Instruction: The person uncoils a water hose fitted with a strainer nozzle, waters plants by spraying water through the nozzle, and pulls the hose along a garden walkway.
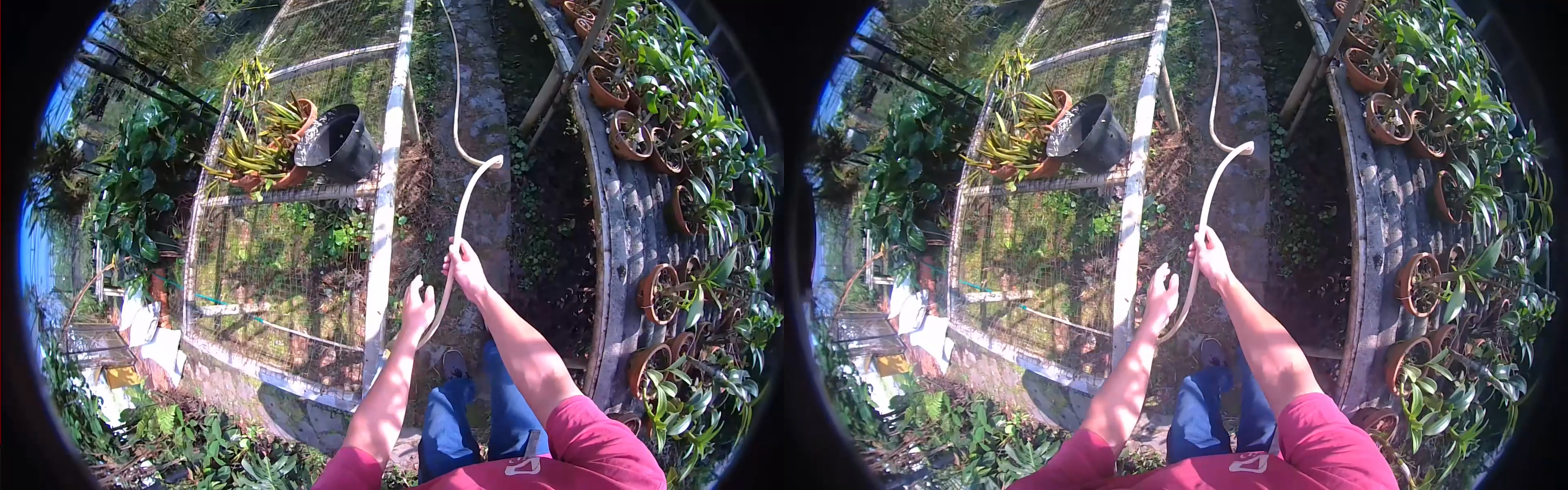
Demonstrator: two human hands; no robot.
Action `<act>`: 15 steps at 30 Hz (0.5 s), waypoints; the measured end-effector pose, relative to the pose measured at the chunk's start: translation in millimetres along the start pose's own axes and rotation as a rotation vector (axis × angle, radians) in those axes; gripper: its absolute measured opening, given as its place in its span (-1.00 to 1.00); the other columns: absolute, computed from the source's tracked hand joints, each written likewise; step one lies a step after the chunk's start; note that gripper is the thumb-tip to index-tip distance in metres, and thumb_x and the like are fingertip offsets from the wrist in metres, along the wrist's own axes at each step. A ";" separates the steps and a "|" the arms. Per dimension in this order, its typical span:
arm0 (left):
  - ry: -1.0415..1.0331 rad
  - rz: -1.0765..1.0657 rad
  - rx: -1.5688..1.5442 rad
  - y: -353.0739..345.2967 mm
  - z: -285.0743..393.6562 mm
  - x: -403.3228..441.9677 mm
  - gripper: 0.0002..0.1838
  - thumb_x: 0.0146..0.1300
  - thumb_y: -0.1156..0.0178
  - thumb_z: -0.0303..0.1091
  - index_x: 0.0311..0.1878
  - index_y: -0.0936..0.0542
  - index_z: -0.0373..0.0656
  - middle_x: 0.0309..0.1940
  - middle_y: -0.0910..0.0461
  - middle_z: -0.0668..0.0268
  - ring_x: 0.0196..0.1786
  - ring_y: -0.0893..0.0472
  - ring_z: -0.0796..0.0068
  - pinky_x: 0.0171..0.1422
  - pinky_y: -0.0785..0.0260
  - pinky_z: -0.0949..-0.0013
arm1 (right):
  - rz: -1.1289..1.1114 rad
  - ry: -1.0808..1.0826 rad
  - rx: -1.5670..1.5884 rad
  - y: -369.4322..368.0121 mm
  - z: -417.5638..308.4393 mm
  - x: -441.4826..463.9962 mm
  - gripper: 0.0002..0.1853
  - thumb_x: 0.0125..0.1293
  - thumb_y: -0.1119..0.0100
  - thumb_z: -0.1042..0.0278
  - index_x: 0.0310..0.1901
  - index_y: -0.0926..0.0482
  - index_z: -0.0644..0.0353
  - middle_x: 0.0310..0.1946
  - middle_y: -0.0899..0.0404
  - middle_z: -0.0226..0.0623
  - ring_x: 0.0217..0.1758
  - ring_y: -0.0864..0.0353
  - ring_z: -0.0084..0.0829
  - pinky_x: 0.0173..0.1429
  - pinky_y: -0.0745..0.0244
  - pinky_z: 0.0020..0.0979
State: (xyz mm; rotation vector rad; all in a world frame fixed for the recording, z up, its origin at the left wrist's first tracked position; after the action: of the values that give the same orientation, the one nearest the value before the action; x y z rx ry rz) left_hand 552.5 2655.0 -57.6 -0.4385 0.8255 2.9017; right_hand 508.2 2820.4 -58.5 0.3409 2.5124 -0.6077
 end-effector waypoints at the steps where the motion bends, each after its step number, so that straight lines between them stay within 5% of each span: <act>1: -0.044 0.022 0.111 3.3 36.8 25.3 -0.41 0.39 -0.19 -0.16 0.36 -0.38 -0.32 0.25 -0.47 -0.15 0.34 -0.46 -0.06 0.44 -0.28 0.06 | -0.044 0.015 0.004 -3.5 -2.8 -6.2 -0.64 0.58 0.03 0.22 0.32 -0.34 0.06 -0.34 -0.48 -0.47 -0.31 -0.50 -0.62 -0.13 -0.58 -0.49; 6: -0.141 -0.095 0.253 -17.5 194.3 137.4 -0.17 0.32 -0.24 0.11 0.44 -0.28 -0.31 0.34 -0.36 -0.21 0.39 -0.40 -0.13 0.49 -0.24 0.05 | -0.265 0.042 0.123 -18.7 7.1 -8.1 -0.64 0.57 0.01 0.34 0.33 -0.35 0.12 -0.21 -0.53 -0.50 -0.24 -0.53 -0.65 -0.03 -0.57 -0.49; 8: -0.055 -0.331 0.317 -34.0 221.8 185.5 -0.12 0.28 -0.23 0.21 0.42 -0.29 -0.31 0.34 -0.35 -0.22 0.39 -0.39 -0.15 0.47 -0.26 0.03 | -0.378 0.187 0.098 -36.5 -11.2 -8.1 -0.62 0.57 0.03 0.37 0.36 -0.33 0.16 -0.16 -0.52 -0.50 -0.17 -0.53 -0.63 0.06 -0.53 -0.46; 10: 0.199 -0.385 0.344 -43.4 228.0 225.2 -0.13 0.28 -0.11 0.32 0.31 -0.41 -0.35 0.19 -0.52 -0.20 0.36 -0.45 -0.14 0.42 -0.32 0.01 | -0.392 0.042 0.137 -43.9 -34.5 -3.6 -0.60 0.58 0.07 0.41 0.38 -0.31 0.20 -0.14 -0.50 -0.51 -0.11 -0.51 -0.60 0.13 -0.49 -0.44; 11: 0.206 -0.375 0.388 -42.3 229.0 238.5 -0.20 0.31 -0.10 0.30 0.27 -0.47 -0.30 0.11 -0.58 -0.13 0.26 -0.53 -0.09 0.33 -0.38 0.02 | -0.407 0.086 0.133 -45.8 -49.1 -0.9 -0.61 0.57 0.07 0.44 0.37 -0.31 0.19 -0.07 -0.52 -0.49 -0.08 -0.50 -0.60 0.15 -0.48 -0.43; 12: 0.206 -0.365 0.438 -39.4 231.0 254.1 -0.26 0.33 -0.09 0.29 0.23 -0.53 -0.25 0.02 -0.65 -0.07 0.17 -0.61 -0.04 0.24 -0.44 0.04 | -0.498 0.094 0.084 -41.6 -50.0 7.4 -0.47 0.55 -0.01 0.41 0.49 -0.18 0.16 0.28 -0.48 -0.35 0.29 -0.48 -0.50 0.36 -0.39 -0.36; 14: 0.245 -0.633 0.410 -54.8 180.2 300.1 -0.40 0.41 -0.04 0.22 0.12 -0.61 -0.14 -0.17 -0.70 0.10 -0.12 -0.67 0.19 -0.04 -0.50 0.14 | -0.554 -0.043 0.024 -36.7 -47.7 24.1 -0.45 0.54 -0.05 0.40 0.49 -0.18 0.14 0.25 -0.49 -0.36 0.25 -0.50 -0.49 0.35 -0.41 -0.35; 15: 0.322 -0.641 0.137 -59.1 154.1 311.9 -0.53 0.48 0.00 0.11 0.05 -0.63 -0.08 -0.31 -0.63 0.28 -0.32 -0.55 0.41 -0.25 -0.42 0.27 | -0.616 -0.130 -0.028 -33.4 -64.2 29.6 -0.43 0.53 -0.07 0.38 0.50 -0.19 0.12 0.23 -0.50 -0.37 0.24 -0.50 -0.52 0.36 -0.41 -0.32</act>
State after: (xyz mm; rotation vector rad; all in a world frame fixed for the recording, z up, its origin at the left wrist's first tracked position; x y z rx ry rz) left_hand 226.4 2789.9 -55.0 -0.9659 0.7369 2.2017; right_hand 444.0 2826.0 -14.2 -0.4909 2.4805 -0.7896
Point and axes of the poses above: each hand's wrist, its own x-axis towards the middle knuckle, its own y-axis out of the back of the hand, z = x × y, the point moved 3 cm from there along x, towards the middle knuckle
